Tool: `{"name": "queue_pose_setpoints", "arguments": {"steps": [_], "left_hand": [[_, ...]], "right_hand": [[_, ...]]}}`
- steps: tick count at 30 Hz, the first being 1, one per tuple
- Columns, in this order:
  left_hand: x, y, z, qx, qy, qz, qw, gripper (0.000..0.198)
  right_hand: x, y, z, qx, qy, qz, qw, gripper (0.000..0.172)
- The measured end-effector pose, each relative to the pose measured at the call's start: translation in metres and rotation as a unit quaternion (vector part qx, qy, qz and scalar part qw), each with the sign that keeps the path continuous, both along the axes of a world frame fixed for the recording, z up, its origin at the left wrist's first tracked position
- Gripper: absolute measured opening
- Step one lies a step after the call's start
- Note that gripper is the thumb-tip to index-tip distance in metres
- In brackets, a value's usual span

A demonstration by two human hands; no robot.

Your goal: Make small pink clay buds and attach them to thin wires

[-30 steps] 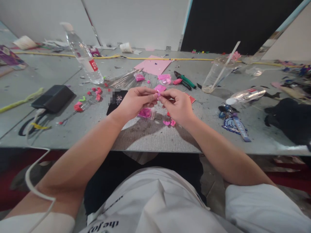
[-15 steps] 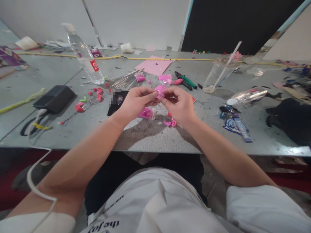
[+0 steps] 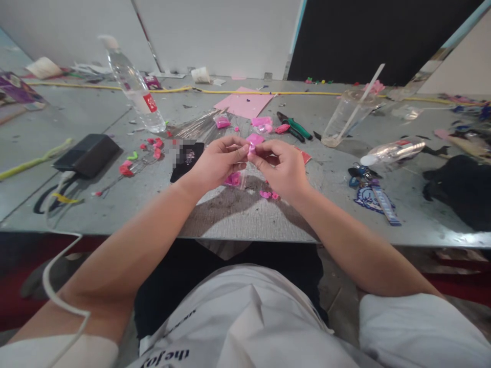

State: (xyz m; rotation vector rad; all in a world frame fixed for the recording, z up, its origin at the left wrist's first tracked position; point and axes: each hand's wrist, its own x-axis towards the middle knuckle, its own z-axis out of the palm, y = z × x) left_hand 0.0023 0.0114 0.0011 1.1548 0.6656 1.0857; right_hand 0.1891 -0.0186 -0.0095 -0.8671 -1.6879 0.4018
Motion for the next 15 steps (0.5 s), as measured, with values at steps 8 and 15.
{"name": "queue_pose_setpoints", "arguments": {"steps": [8, 15], "left_hand": [[-0.0019, -0.0029, -0.0006, 0.113, 0.090, 0.053, 0.988, 0.026], [0.0007, -0.0022, 0.0018, 0.060, 0.036, 0.053, 0.996, 0.021]], "right_hand": [[0.0034, 0.0060, -0.0013, 0.096, -0.109, -0.029, 0.989, 0.019], [0.0037, 0.0066, -0.0032, -0.007, 0.016, -0.029, 0.999, 0.013]]}}
